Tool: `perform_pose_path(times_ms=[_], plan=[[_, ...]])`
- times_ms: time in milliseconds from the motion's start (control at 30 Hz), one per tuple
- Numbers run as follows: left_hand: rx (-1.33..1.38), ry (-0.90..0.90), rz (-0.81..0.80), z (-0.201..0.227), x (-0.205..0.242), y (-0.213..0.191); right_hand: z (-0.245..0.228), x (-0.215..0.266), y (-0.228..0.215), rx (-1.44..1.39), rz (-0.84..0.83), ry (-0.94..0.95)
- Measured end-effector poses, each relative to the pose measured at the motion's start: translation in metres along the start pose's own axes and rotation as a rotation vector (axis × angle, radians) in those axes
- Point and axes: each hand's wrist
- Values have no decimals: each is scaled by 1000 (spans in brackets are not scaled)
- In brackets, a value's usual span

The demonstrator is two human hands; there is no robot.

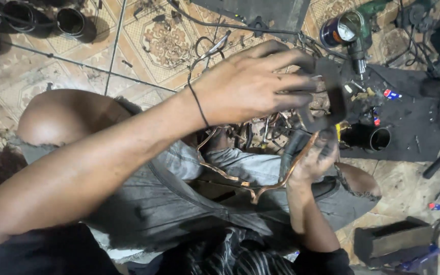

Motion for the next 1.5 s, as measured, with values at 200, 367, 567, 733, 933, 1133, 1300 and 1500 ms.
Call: perform_pose_path(times_ms=[200,367,567,733,933,1133,1300,1500], plan=[[-172,93,-48,-4,0,-20,-20,6,20,-4,-69,73],[-261,152,-106,-6,-3,-15,-24,7,20,39,-126,-1],[-267,198,-70,-7,-3,-6,-15,7,13,80,-143,19],[-218,154,-135,-6,0,7,-21,-3,17,151,-196,36],[51,21,-98,-11,-1,6,-15,2,31,21,-351,68],[65,-96,-210,-11,2,0,14,2,22,-192,-119,261],[109,-71,-152,-15,3,-1,11,3,24,-174,-256,139],[272,-132,-101,-5,-4,-13,9,7,20,-137,-325,98]])
Point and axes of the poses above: each hand's wrist, its own x-axis away from the middle knuckle, its own y-axis out of the palm, z = x × y, and after that the axes turned 2 degrees about -z, right-handed
